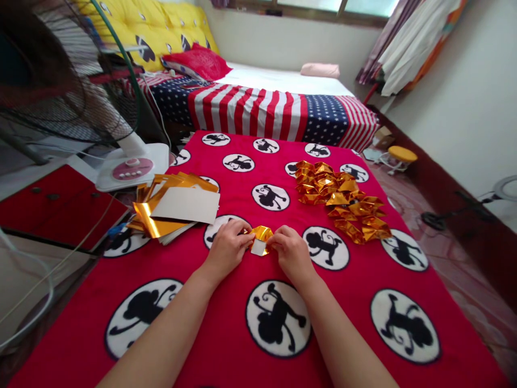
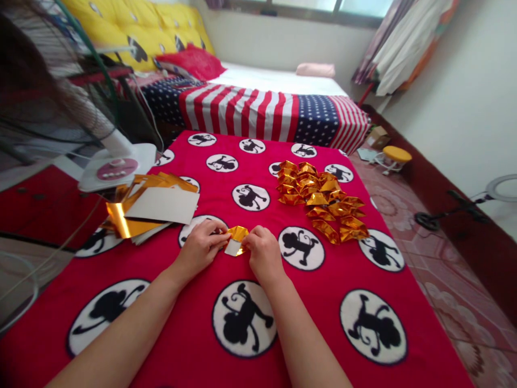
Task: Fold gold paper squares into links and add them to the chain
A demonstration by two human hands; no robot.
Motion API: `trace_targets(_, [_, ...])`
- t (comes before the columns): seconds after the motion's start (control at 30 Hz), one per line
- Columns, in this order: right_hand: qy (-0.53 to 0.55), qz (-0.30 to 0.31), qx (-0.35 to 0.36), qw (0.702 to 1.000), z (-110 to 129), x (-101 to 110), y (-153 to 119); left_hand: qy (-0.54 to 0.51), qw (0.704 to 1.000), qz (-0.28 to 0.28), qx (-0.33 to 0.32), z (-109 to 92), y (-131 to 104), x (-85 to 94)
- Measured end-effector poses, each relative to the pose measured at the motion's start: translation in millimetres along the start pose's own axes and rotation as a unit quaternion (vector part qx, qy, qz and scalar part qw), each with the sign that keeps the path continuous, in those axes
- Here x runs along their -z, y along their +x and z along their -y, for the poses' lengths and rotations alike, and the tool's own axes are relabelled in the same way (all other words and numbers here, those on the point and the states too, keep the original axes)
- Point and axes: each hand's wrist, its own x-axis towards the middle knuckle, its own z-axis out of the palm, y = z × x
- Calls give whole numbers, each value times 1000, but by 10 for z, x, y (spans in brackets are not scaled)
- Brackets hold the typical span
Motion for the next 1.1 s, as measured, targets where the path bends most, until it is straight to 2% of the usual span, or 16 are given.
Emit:
trace_targets(0.17, [36, -22, 26, 999, -32, 3, -106, -17, 998, 43, -38, 1, 2, 81])
trace_targets(0.3, [59, -8, 37, 998, -25, 41, -192, -43, 993, 94, -63, 55, -11, 160])
trace_targets(0.4, [68, -7, 34, 997, -25, 53, -212, -50, 991, 109, -59, 76, -10, 183])
trace_targets(0.9, [20, -37, 45, 998, -66, -39, -204, -101, 993, 56, -27, 53, -21, 104])
trace_targets(1.1, [38, -57, -2, 998, -22, -28, -165, -143, 989, 28, -22, 55, -48, 86])
